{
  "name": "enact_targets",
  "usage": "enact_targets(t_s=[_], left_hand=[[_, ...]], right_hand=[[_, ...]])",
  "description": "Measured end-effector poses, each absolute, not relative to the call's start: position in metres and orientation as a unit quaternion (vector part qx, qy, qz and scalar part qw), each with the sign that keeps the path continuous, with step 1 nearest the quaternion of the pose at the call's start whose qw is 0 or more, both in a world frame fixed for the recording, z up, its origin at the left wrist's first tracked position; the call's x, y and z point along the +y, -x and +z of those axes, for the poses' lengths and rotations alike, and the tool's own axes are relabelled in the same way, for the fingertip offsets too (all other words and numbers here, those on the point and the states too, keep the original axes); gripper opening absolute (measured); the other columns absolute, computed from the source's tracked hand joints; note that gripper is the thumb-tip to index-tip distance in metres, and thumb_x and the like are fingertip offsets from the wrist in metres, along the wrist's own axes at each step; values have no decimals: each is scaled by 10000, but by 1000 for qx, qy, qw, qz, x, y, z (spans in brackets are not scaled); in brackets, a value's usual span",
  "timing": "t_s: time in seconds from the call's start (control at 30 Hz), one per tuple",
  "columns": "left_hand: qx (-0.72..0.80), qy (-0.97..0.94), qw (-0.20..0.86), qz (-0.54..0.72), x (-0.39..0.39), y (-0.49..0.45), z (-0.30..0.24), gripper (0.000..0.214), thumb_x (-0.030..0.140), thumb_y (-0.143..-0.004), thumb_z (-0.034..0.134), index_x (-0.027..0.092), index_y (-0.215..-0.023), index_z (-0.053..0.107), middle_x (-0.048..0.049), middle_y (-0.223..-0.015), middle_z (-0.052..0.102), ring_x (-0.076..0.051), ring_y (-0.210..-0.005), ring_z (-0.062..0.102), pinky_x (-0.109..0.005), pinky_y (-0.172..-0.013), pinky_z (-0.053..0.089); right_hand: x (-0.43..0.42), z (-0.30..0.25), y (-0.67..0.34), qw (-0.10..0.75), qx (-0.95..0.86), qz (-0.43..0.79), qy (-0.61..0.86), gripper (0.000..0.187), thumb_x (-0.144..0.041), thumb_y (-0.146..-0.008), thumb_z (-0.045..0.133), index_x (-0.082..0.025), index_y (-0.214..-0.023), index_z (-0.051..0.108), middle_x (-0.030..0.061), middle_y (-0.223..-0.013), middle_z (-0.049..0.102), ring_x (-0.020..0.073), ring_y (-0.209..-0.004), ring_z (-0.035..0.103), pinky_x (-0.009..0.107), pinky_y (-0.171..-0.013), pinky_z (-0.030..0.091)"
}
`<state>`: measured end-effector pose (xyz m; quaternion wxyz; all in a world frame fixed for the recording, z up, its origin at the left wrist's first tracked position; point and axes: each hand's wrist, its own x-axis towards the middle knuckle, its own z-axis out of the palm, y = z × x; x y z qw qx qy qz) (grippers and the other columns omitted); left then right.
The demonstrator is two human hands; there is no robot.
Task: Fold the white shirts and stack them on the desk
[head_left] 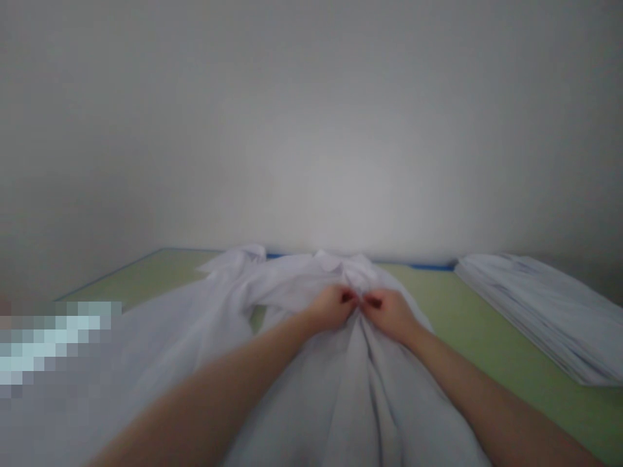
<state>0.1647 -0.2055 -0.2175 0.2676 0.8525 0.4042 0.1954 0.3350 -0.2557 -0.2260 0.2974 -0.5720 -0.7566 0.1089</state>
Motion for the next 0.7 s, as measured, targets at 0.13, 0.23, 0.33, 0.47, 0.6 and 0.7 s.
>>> enact_targets(t_s=[0.13, 0.23, 0.33, 0.47, 0.6, 0.7], left_hand=[[407, -846, 279, 200, -204, -164, -218, 235, 303, -802, 480, 162, -761, 663, -12, -654, 618, -127, -627, 516, -221, -550, 333], [412, -841, 280, 210, -203, -164, -219, 252, 323, -817, 471, 158, -752, 650, -9, -647, 607, -120, -616, 507, -215, -541, 323], [408, -844, 278, 209, -203, -163, -220, 273, 347, -823, 469, 152, -752, 647, -3, -628, 584, -114, -606, 488, -211, -535, 311], [379, -853, 287, 216, -203, -162, -219, 286, 350, -821, 462, 143, -722, 632, 8, -619, 548, -105, -594, 462, -211, -528, 298], [357, -854, 306, 221, -204, -162, -219, 261, 323, -819, 457, 145, -722, 620, 20, -612, 526, -97, -590, 449, -209, -531, 300], [352, -851, 317, 227, -203, -161, -220, 262, 334, -823, 460, 144, -722, 611, 20, -615, 525, -95, -593, 446, -206, -534, 306]], right_hand=[[-259, -221, -337, 290, -776, 101, 551, 219, -260, -797, 513, -157, -633, 615, -3, -607, 596, 115, -607, 507, 211, -561, 297], [-261, -216, -341, 292, -799, 145, 505, 205, -186, -805, 465, -166, -709, 645, 5, -704, 645, 128, -695, 548, 202, -628, 349], [-260, -214, -344, 287, -796, 188, 498, 262, -184, -844, 418, -187, -820, 678, 7, -817, 683, 139, -771, 579, 210, -684, 386], [-257, -218, -344, 302, -769, 185, 532, 201, -252, -824, 502, -187, -871, 686, 17, -832, 691, 151, -771, 593, 223, -683, 404], [-259, -222, -341, 318, -765, 181, 530, 173, -303, -802, 555, -188, -828, 682, 5, -746, 675, 140, -702, 586, 214, -643, 396], [-261, -221, -338, 330, -772, 155, 520, 156, -284, -803, 552, -194, -825, 678, -3, -738, 670, 129, -686, 580, 207, -635, 381]])
